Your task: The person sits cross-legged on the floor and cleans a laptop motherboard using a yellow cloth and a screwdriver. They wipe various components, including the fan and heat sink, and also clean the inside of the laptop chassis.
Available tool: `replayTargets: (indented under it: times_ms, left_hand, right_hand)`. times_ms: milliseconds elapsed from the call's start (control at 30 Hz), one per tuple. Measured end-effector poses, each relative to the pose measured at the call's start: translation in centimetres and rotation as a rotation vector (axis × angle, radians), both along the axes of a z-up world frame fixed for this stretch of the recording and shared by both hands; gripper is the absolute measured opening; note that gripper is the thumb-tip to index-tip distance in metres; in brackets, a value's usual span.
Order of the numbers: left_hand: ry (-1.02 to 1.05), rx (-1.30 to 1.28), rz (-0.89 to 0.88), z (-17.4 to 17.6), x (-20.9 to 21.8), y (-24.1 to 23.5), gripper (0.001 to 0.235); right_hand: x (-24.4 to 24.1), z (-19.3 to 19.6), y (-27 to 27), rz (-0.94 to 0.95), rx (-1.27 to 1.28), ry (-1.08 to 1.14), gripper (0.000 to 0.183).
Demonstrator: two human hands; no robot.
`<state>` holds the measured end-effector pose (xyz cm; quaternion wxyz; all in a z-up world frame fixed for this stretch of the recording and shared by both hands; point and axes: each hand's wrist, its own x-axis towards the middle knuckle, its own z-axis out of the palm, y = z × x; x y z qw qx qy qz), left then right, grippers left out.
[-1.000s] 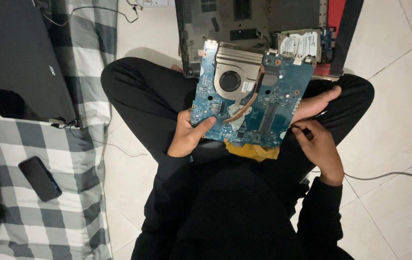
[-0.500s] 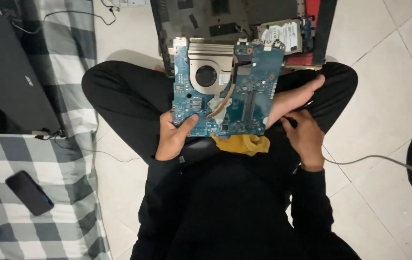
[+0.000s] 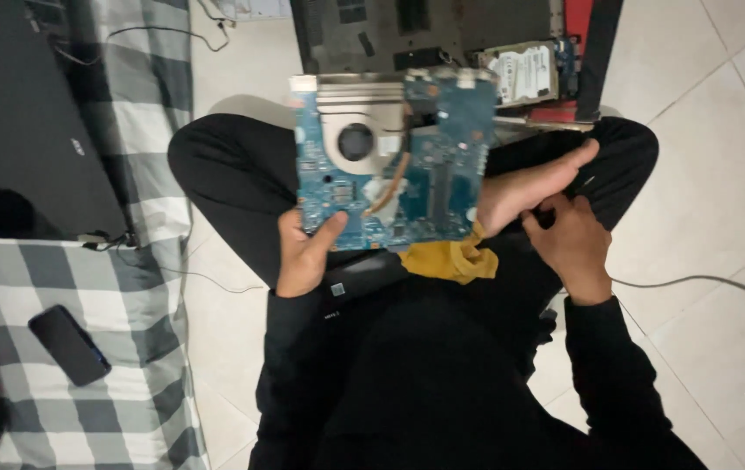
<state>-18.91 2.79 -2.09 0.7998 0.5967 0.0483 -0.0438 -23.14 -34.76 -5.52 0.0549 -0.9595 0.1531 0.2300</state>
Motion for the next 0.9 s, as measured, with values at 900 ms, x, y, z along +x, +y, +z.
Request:
replayTargets:
  times_ms: [900]
  left_hand:
    - [0.035,0.103,0.083,-1.5,0.2,-0.3,0.041]
  right_hand:
    - [1.9,-5.0,-2.9,-0.657,0.961,-0.921,0.025]
